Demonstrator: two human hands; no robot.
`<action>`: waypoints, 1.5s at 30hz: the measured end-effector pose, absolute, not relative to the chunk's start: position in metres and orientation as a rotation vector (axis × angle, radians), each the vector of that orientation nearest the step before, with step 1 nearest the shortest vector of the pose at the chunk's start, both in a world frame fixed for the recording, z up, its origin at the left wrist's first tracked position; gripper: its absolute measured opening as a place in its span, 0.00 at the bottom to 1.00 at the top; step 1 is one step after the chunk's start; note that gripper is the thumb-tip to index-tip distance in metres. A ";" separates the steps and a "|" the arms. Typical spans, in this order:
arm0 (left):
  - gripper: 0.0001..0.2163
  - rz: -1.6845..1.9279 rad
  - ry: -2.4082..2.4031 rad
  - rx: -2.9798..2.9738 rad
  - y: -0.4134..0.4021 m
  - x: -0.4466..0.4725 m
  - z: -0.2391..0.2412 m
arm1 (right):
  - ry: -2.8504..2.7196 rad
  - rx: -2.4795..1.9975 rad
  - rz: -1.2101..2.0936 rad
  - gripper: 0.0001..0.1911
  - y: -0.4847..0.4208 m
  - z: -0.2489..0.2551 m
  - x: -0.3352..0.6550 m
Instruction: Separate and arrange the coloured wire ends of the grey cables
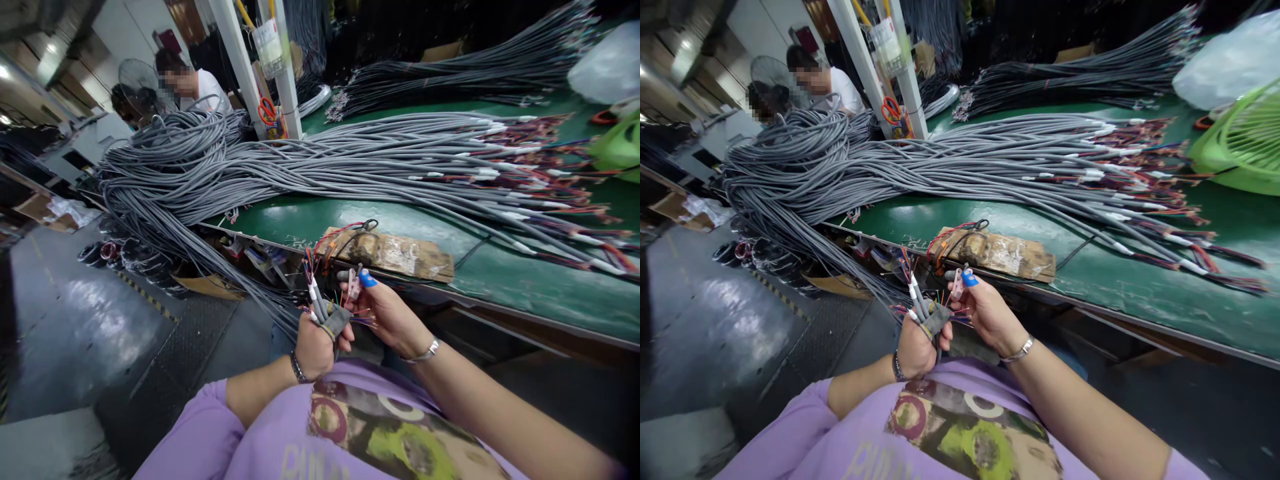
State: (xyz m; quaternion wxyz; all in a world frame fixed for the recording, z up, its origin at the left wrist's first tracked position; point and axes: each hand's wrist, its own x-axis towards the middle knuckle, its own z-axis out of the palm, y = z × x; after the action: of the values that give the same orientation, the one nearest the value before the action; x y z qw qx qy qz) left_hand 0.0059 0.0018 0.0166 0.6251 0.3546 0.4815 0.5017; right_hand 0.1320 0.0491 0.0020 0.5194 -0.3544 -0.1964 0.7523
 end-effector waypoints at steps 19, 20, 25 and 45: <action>0.20 1.083 1.155 0.886 0.009 0.009 0.011 | -0.352 -0.775 1.905 0.19 0.050 0.003 0.129; 0.20 1.087 1.150 0.889 0.009 0.008 0.011 | -0.324 -0.790 1.904 0.18 0.050 0.004 0.130; 0.20 1.104 1.136 0.918 0.005 0.001 0.010 | -0.271 -0.843 1.885 0.19 0.050 0.007 0.134; 0.20 1.238 1.259 1.210 0.011 -0.008 0.033 | -0.679 -0.864 1.729 0.21 0.050 -0.003 0.137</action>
State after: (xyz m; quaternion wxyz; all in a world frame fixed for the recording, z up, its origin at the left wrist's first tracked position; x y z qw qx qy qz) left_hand -0.0078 0.0113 0.0326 0.4798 0.4959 0.5162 0.5073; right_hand 0.1372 0.0504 -0.0033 0.5196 -0.3605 -0.2832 0.7210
